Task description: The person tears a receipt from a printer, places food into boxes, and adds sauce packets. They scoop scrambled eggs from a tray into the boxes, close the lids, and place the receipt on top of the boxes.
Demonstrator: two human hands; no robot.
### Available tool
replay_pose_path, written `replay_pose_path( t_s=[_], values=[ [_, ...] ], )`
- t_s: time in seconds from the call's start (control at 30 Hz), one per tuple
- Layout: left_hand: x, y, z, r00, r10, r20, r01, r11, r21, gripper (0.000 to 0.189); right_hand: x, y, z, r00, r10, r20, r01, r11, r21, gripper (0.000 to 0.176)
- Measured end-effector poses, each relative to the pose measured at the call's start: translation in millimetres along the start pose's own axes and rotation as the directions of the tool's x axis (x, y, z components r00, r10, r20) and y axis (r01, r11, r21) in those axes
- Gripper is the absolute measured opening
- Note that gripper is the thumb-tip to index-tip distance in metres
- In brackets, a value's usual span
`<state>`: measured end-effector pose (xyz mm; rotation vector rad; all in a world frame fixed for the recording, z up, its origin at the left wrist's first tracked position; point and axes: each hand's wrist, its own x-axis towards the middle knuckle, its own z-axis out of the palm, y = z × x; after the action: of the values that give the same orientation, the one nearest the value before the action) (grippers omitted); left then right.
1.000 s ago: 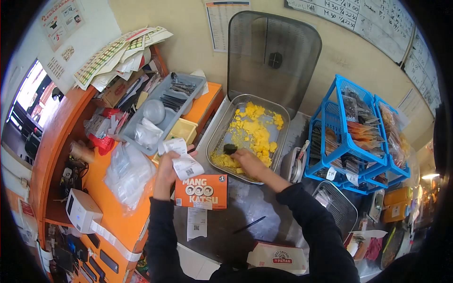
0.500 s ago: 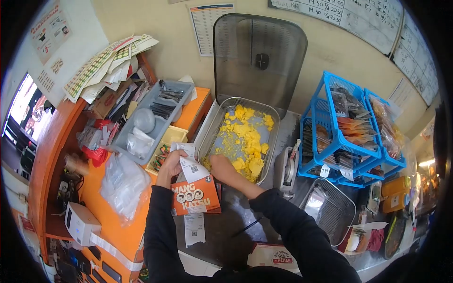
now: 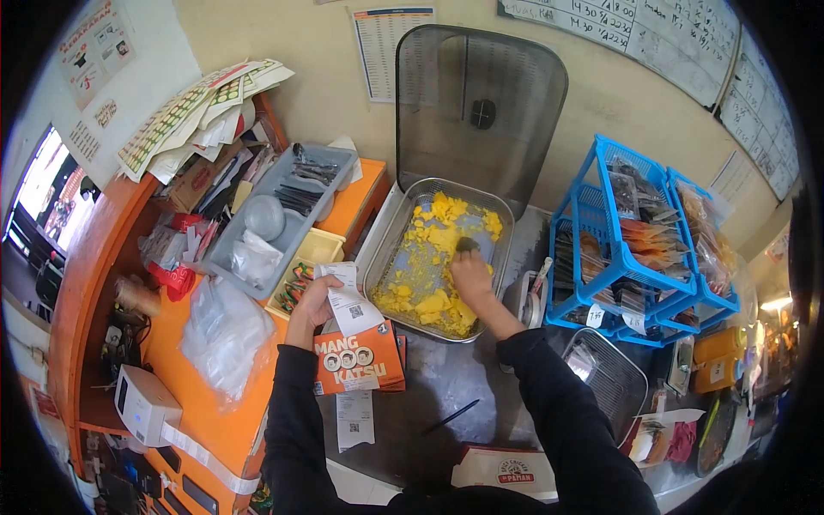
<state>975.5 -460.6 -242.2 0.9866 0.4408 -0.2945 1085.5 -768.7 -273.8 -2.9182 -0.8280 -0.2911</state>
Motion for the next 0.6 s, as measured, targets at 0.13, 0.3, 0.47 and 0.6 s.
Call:
replay_pose_path(
  t_s=[0.13,0.3,0.47,0.6],
  values=[
    [3,-6,-2,0.999,0.024,-0.026,-0.024,1.000,0.002,0.054,-14,-33,9,0.999,-0.024,0.035,0.020,0.994,0.106,0.023],
    [-10,-1,11,0.998,0.056,-0.017,-0.055,0.997,0.062,0.044,-23,-74,-22,0.998,-0.053,-0.041,0.067,0.836,0.544,0.028],
    [-6,-4,1,0.999,0.035,0.037,-0.033,0.998,-0.058,0.047,-35,-84,-17,0.987,-0.141,-0.082,0.154,0.639,0.754,0.022],
    [-7,-5,2,0.996,0.073,0.044,-0.067,0.989,-0.131,0.050,-36,-96,-25,0.995,-0.088,-0.056,0.097,0.588,0.803,0.019]
  ],
)
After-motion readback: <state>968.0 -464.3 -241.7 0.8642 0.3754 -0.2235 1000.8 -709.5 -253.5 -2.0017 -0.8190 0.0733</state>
